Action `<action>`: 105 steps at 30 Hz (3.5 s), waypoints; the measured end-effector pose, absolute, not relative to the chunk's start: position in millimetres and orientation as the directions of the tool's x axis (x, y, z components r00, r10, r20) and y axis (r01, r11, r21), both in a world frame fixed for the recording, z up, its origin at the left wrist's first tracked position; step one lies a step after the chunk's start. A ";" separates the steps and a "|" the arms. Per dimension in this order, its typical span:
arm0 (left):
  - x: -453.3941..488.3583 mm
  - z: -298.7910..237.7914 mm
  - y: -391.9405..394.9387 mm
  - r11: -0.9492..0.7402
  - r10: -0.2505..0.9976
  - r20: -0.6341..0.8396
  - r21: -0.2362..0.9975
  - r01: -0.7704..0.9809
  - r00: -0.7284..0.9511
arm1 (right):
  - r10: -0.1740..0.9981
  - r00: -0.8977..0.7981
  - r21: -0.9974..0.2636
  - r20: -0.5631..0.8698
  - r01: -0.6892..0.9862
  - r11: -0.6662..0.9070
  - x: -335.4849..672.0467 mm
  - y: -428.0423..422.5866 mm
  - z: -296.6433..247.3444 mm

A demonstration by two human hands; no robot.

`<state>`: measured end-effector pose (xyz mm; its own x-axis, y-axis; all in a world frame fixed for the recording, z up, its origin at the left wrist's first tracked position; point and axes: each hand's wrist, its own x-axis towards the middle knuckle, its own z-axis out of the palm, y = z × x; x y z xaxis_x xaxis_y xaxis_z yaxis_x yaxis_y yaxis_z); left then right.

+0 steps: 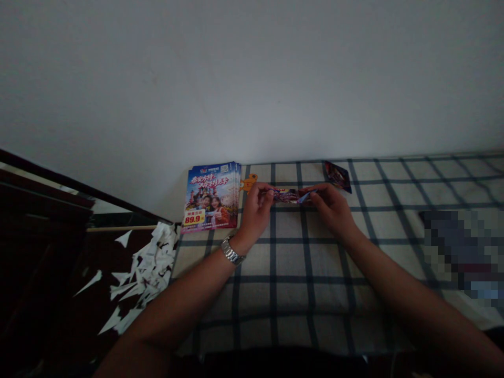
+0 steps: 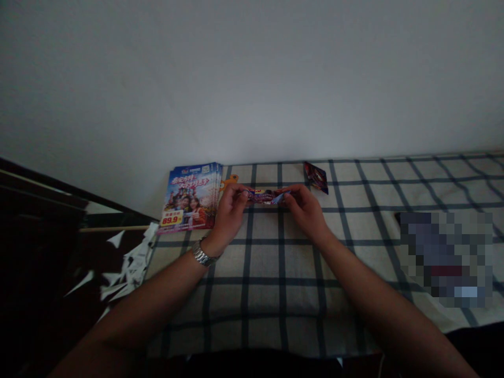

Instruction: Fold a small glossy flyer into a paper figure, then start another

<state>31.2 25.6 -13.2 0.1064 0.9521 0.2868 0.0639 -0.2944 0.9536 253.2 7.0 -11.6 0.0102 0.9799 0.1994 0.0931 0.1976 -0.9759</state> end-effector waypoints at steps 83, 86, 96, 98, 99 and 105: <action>29.9 -8.8 24.4 -0.538 0.837 0.462 0.790 0.293 0.293 | 0.951 -0.065 -0.916 0.301 0.256 0.307 252.6 1.0 -14.8; 30.2 -9.8 25.2 -0.574 0.812 0.491 0.771 0.275 0.315 | 0.949 -0.106 -0.919 0.296 0.240 0.313 252.8 2.1 -16.9; 28.6 -10.1 24.6 -0.640 0.754 0.499 0.702 0.311 0.426 | 0.938 -0.171 -0.846 0.300 0.406 0.345 256.4 0.5 -12.8; 28.4 -10.6 24.5 -0.633 0.759 0.484 0.705 0.320 0.434 | 0.938 -0.182 -0.847 0.296 0.404 0.346 256.7 0.6 -13.7; 28.2 -10.5 24.4 -0.628 0.763 0.475 0.705 0.330 0.438 | 0.938 -0.184 -0.850 0.293 0.400 0.344 256.5 0.5 -14.0; 27.7 -5.5 22.5 -0.590 0.794 0.433 0.716 0.372 0.427 | 0.941 -0.155 -0.855 0.302 0.393 0.339 253.5 -1.1 -9.2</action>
